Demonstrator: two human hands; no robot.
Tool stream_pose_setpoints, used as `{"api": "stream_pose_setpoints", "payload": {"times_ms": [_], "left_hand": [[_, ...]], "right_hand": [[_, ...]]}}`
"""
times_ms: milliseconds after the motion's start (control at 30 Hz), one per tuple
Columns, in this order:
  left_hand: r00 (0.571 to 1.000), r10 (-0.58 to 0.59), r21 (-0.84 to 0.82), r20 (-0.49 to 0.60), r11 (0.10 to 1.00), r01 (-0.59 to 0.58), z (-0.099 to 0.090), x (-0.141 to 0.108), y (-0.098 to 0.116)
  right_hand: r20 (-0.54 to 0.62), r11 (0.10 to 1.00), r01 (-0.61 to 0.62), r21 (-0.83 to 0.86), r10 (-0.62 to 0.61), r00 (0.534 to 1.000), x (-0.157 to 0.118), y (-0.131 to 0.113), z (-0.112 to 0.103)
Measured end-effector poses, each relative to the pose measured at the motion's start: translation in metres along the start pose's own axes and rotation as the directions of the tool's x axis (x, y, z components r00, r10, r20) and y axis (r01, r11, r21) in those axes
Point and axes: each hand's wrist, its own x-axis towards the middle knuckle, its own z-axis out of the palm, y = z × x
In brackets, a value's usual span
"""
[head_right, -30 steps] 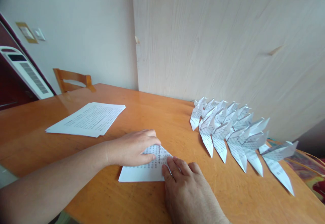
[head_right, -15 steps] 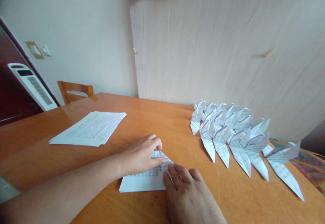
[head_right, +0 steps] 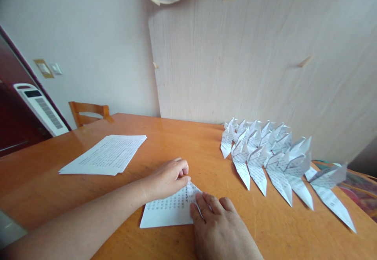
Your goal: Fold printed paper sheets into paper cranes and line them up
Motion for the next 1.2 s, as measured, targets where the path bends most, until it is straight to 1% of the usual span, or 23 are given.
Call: {"api": "stream_pose_setpoints", "payload": {"times_ms": [133, 333, 533, 733, 833, 933, 967, 1000, 1067, 1133, 1200], "left_hand": [[1.000, 0.020, -0.004, -0.003, 1.000, -0.020, -0.001, 0.000, -0.001], [0.995, 0.100, 0.006, -0.008, 0.995, -0.100, -0.008, -0.007, 0.001], [0.989, 0.130, 0.048, 0.065, 0.990, -0.133, -0.011, -0.019, 0.015], [0.990, 0.097, 0.085, 0.103, 0.991, -0.106, -0.013, -0.021, 0.018], [0.989, 0.076, 0.085, 0.124, 0.993, -0.087, -0.014, -0.020, 0.017], [0.989, 0.057, 0.089, 0.139, 0.994, -0.069, -0.015, -0.019, 0.016], [0.988, 0.053, 0.088, 0.142, 0.994, -0.066, -0.015, -0.018, 0.016], [0.988, 0.051, 0.086, 0.144, 0.994, -0.063, -0.015, -0.018, 0.016], [0.988, 0.050, 0.080, 0.145, 0.995, -0.062, -0.016, -0.018, 0.017], [0.988, 0.048, 0.074, 0.147, 0.995, -0.059, -0.016, -0.018, 0.017], [0.988, 0.040, 0.073, 0.151, 0.996, -0.052, -0.016, -0.017, 0.017]], "right_hand": [[0.019, 1.000, 0.001, 0.008, -0.001, 1.000, 0.000, -0.001, -0.003], [0.016, 1.000, 0.003, 0.002, -0.003, 1.000, 0.001, 0.000, -0.004], [0.018, 1.000, 0.011, 0.010, -0.011, 1.000, 0.000, 0.001, -0.002], [0.009, 0.999, 0.008, 0.040, -0.008, 1.000, 0.001, 0.001, -0.002], [0.025, 0.996, 0.011, 0.090, -0.013, 1.000, 0.003, 0.002, -0.010], [0.023, 0.983, 0.009, 0.181, -0.014, 1.000, 0.008, 0.006, -0.025], [0.004, 0.975, -0.015, 0.222, 0.015, 1.000, 0.010, 0.008, -0.030], [-0.008, 0.961, -0.064, 0.270, 0.068, 0.998, 0.012, 0.009, -0.035], [0.024, 0.912, -0.174, 0.371, 0.178, 0.984, 0.015, 0.010, -0.039], [0.103, 0.858, -0.283, 0.428, 0.265, 0.959, 0.018, 0.010, -0.038], [0.187, 0.828, -0.360, 0.430, 0.308, 0.933, 0.018, 0.010, -0.031]]}}
